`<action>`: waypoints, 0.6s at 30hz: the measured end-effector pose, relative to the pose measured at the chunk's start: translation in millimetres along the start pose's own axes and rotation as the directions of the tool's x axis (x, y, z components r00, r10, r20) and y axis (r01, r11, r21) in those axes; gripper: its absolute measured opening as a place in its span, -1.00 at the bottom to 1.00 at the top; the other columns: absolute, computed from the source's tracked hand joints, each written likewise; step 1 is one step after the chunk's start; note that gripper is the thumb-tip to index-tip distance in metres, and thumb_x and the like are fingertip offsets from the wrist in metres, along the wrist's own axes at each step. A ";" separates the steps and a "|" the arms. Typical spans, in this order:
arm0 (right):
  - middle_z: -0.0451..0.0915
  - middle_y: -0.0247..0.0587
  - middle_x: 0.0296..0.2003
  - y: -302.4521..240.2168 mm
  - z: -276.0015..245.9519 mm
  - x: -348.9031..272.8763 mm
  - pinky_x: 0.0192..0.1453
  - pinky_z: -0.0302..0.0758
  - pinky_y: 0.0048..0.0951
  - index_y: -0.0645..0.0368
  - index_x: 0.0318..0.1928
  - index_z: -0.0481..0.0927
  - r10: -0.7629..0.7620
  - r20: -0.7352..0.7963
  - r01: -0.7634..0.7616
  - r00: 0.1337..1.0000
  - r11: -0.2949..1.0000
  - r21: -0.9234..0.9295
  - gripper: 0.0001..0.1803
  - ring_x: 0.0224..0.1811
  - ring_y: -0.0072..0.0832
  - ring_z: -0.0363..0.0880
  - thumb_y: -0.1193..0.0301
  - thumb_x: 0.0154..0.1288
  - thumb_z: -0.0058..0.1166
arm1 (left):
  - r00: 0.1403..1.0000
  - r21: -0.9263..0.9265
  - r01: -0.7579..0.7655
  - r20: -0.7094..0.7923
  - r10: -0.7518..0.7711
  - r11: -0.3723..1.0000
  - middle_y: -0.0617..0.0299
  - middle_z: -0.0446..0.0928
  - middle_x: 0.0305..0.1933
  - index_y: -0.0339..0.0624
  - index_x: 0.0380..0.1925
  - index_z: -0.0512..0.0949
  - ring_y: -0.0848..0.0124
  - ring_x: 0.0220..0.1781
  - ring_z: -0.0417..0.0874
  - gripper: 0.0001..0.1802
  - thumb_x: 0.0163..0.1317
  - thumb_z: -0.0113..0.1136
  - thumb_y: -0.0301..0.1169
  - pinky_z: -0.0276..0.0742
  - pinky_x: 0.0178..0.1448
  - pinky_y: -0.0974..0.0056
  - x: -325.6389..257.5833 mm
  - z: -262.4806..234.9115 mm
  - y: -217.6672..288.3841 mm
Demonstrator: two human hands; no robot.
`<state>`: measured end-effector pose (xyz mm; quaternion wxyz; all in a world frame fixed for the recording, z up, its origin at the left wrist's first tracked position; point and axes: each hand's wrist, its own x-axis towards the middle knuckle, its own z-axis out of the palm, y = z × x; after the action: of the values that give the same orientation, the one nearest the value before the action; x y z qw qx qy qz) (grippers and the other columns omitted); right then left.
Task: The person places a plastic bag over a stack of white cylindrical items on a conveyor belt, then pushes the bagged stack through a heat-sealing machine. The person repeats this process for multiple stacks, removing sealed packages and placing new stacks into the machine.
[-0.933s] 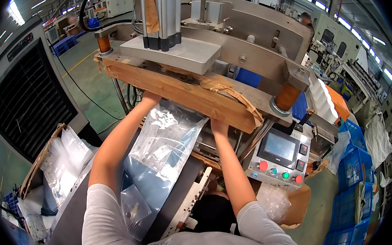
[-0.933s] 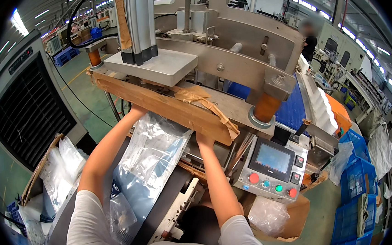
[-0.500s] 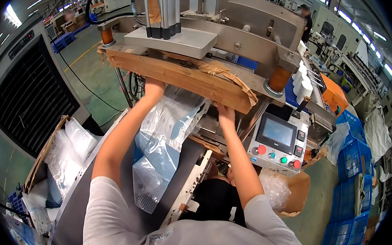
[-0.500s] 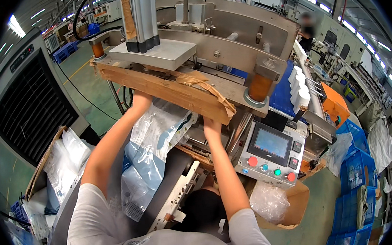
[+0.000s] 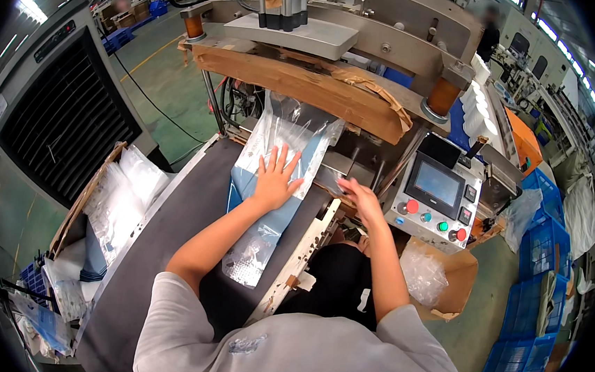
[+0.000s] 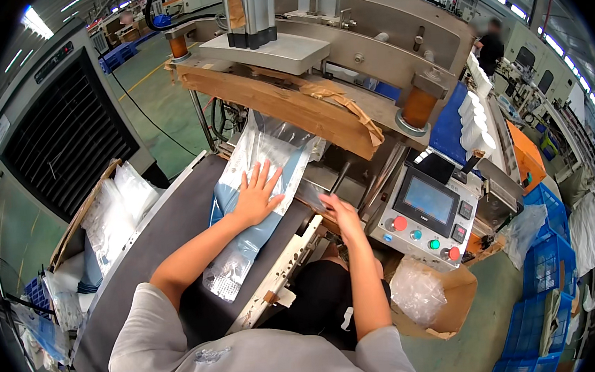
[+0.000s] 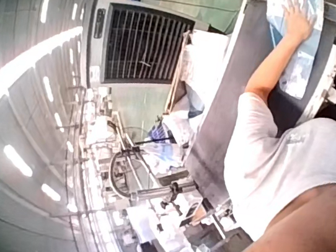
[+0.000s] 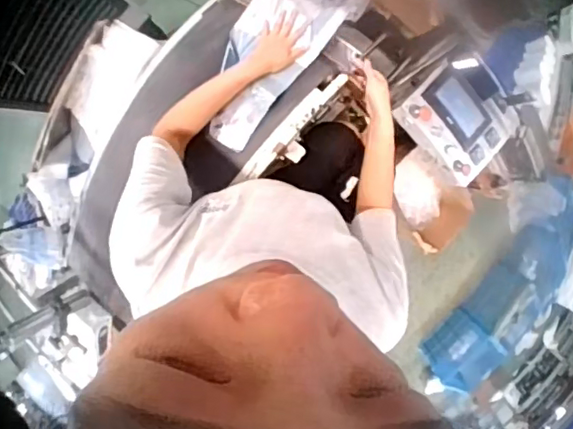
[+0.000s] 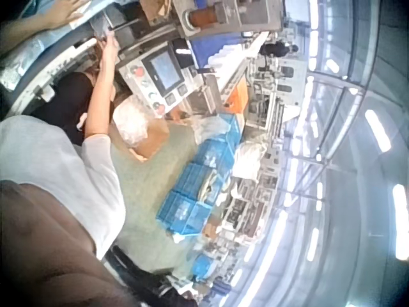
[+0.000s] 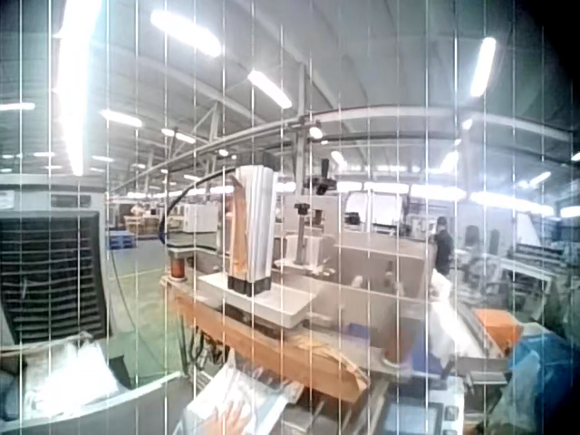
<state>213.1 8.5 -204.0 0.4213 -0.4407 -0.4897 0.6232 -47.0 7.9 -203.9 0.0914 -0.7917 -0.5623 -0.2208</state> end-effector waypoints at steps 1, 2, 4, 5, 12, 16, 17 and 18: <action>0.49 -0.19 0.08 7.3 -18.6 -19.2 0.20 0.22 -0.44 0.22 0.05 0.52 -0.005 -0.040 0.006 0.999 1.000 0.028 -0.50 0.13 -0.45 0.39 0.08 0.41 -0.24 | 1.000 0.002 -0.003 -0.004 0.003 1.000 0.01 -0.15 0.46 0.18 0.37 0.02 -0.04 0.46 -0.13 -0.27 0.23 -0.07 0.07 -0.20 0.35 -0.30 0.9 0.4 0.3; 0.49 -0.19 0.08 12.0 -39.5 -40.0 0.19 0.25 -0.45 0.25 0.06 0.51 0.026 -0.062 -0.019 0.998 0.995 0.102 -0.49 0.11 -0.45 0.41 0.09 0.41 -0.23 | 1.000 0.008 0.000 -0.002 0.000 1.000 0.01 -0.15 0.46 0.18 0.37 0.01 -0.04 0.46 -0.13 -0.27 0.23 -0.08 0.07 -0.20 0.35 -0.30 1.8 0.7 1.2; 0.49 -0.20 0.08 27.2 -88.6 -80.4 0.15 0.30 -0.47 0.28 0.08 0.47 0.085 -0.101 -0.064 0.991 0.978 0.198 -0.49 0.08 -0.46 0.45 0.10 0.41 -0.23 | 1.000 0.017 0.006 0.004 -0.006 1.000 0.01 -0.15 0.46 0.19 0.37 0.01 -0.03 0.46 -0.13 -0.27 0.23 -0.08 0.07 -0.20 0.35 -0.30 1.5 -0.1 3.0; 0.50 -0.20 0.08 38.9 -118.2 -100.6 0.12 0.33 -0.48 0.30 0.09 0.45 0.112 -0.120 -0.084 0.986 0.972 0.221 -0.48 0.06 -0.46 0.47 0.10 0.41 -0.23 | 1.000 0.018 0.006 0.006 -0.006 1.000 0.01 -0.15 0.46 0.19 0.37 0.01 -0.03 0.46 -0.13 -0.27 0.23 -0.08 0.07 -0.20 0.35 -0.30 2.2 -0.6 3.3; 0.52 -0.23 -0.01 174.2 -339.6 -202.5 -0.05 0.47 -0.47 0.20 0.06 0.46 0.609 -0.309 -0.396 0.731 0.747 0.535 -0.50 -0.07 -0.49 0.49 0.08 0.41 -0.32 | 1.000 0.010 0.011 0.005 -0.011 1.000 -0.01 -0.14 0.46 0.19 0.37 0.00 -0.05 0.46 -0.14 -0.27 0.24 -0.11 0.08 -0.21 0.34 -0.33 1.7 3.6 3.7; 0.24 -0.17 0.27 215.9 -376.6 -205.8 0.11 0.38 -0.28 0.07 0.25 0.28 0.594 -0.656 -0.103 0.466 0.772 0.627 -0.42 0.19 -0.34 0.32 0.03 0.34 -0.22 | 0.999 0.018 0.042 0.021 -0.043 0.999 -0.01 -0.17 0.46 0.18 0.37 0.00 -0.05 0.47 -0.18 -0.28 0.25 -0.12 0.07 -0.23 0.34 -0.33 2.7 2.1 4.0; 0.12 -0.17 0.32 218.6 -378.7 -203.4 0.16 0.31 -0.19 0.02 0.28 0.22 0.586 -0.701 -0.153 0.408 0.800 0.580 -0.38 0.25 -0.28 0.20 0.00 0.31 -0.18 | 0.998 0.021 0.052 0.024 -0.052 0.998 0.00 -0.17 0.46 0.18 0.37 0.00 -0.05 0.47 -0.19 -0.28 0.25 -0.12 0.07 -0.24 0.34 -0.33 2.9 2.4 3.9; 0.00 -0.17 0.36 217.6 -360.2 -188.7 0.22 0.23 -0.10 -0.02 0.32 0.15 0.581 -0.727 -0.212 0.366 0.813 0.542 -0.34 0.32 -0.23 0.09 -0.03 0.29 -0.15 | 0.999 0.050 0.052 0.007 -0.053 0.997 -0.01 -0.18 0.46 0.16 0.37 0.01 -0.05 0.47 -0.20 -0.28 0.24 -0.11 0.06 -0.25 0.35 -0.33 2.4 -0.1 2.2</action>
<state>587.6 -121.9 -439.4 0.5147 -0.7147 0.0404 0.4718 -44.3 9.1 -202.5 0.1028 -0.7750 -0.5885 -0.2059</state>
